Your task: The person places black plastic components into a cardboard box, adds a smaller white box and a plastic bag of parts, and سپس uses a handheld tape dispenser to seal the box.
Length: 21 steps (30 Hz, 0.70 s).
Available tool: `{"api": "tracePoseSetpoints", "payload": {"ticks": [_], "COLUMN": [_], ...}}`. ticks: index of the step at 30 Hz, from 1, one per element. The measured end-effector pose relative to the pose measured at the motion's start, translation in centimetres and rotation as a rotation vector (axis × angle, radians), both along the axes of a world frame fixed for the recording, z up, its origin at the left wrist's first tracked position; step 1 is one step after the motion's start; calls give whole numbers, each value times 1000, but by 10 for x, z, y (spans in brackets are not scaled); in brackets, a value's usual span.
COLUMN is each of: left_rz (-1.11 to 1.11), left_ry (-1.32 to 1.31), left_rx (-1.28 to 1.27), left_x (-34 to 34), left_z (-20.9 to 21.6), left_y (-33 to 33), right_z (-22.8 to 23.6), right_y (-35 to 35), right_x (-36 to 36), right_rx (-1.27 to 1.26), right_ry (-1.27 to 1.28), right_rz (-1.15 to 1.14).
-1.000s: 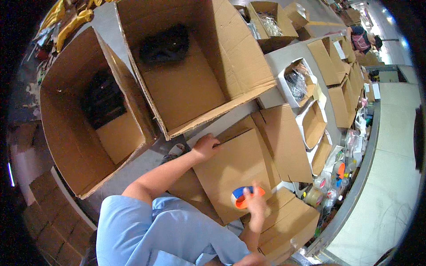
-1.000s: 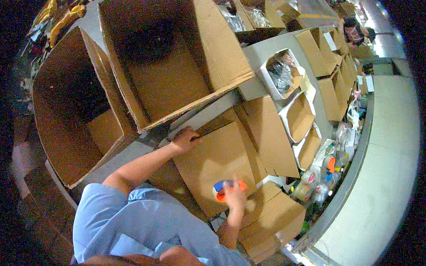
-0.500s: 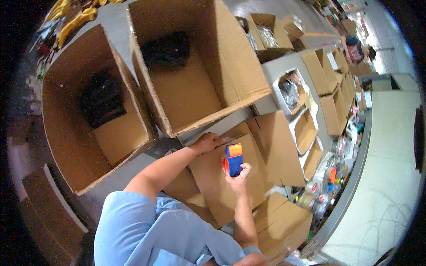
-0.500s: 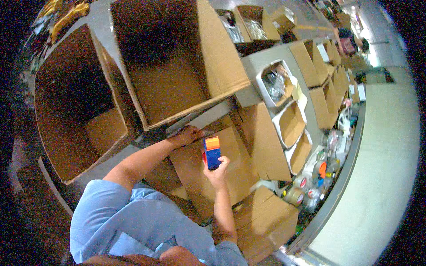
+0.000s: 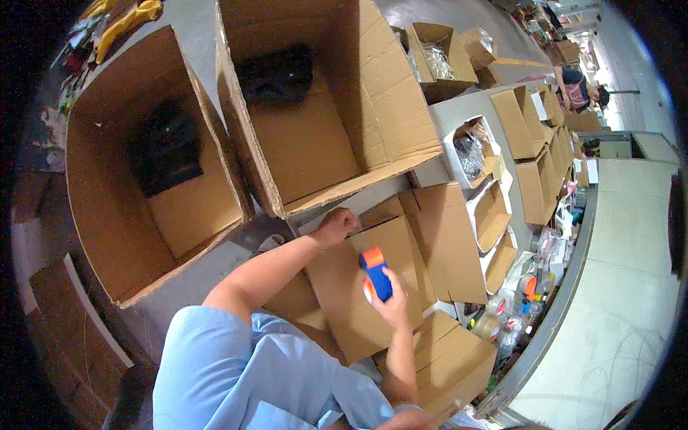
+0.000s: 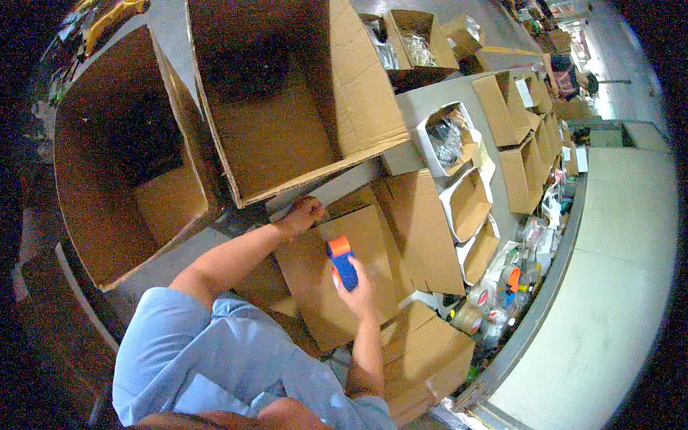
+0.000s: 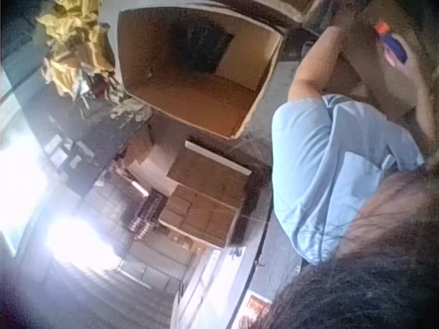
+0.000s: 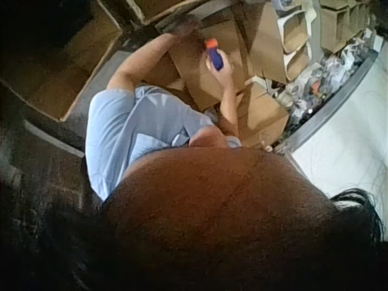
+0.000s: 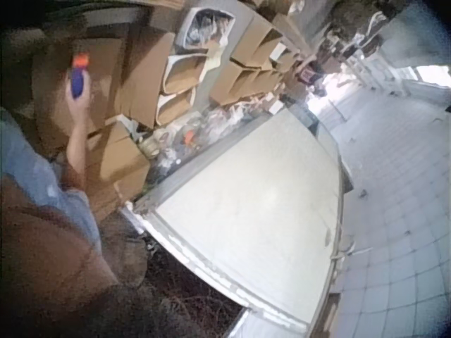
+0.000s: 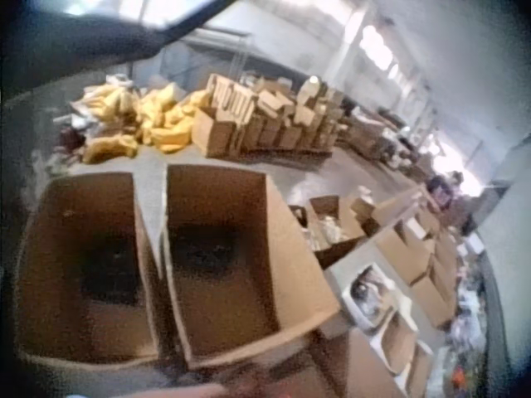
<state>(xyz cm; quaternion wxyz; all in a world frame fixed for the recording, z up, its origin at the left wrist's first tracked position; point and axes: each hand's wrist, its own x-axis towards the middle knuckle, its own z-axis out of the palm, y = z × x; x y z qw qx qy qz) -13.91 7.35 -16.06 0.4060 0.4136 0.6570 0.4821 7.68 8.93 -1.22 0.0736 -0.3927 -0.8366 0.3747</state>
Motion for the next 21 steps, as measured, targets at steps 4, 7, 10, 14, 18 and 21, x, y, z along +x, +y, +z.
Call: {"api": "tracePoseSetpoints", "payload": {"ticks": [4, 7, 10, 14, 18, 21], "left_rz": [32, 40, 28, 262, -84, -145], "left_ry": [15, -199, 62, 228, 291, 230], "left_rx": [-34, -165, -100, -207, -155, -177], "left_x": [3, -4, 1, 12, 2, 24], "left_z": [-23, 1, -32, -17, -5, 15], "left_y": [5, 6, 4, 3, -5, -2], "right_z": [8, 10, 7, 7, 20, 12], "right_y": [-14, -3, 6, 11, 10, 20], "right_x": [27, 12, -1, -11, -18, -20], "right_rx": [-144, 2, 12, 17, 30, -7], "right_ry": [-146, -120, -237, -258, -369, -318], "right_rz": [-73, 59, 54, 40, 53, 39]}}
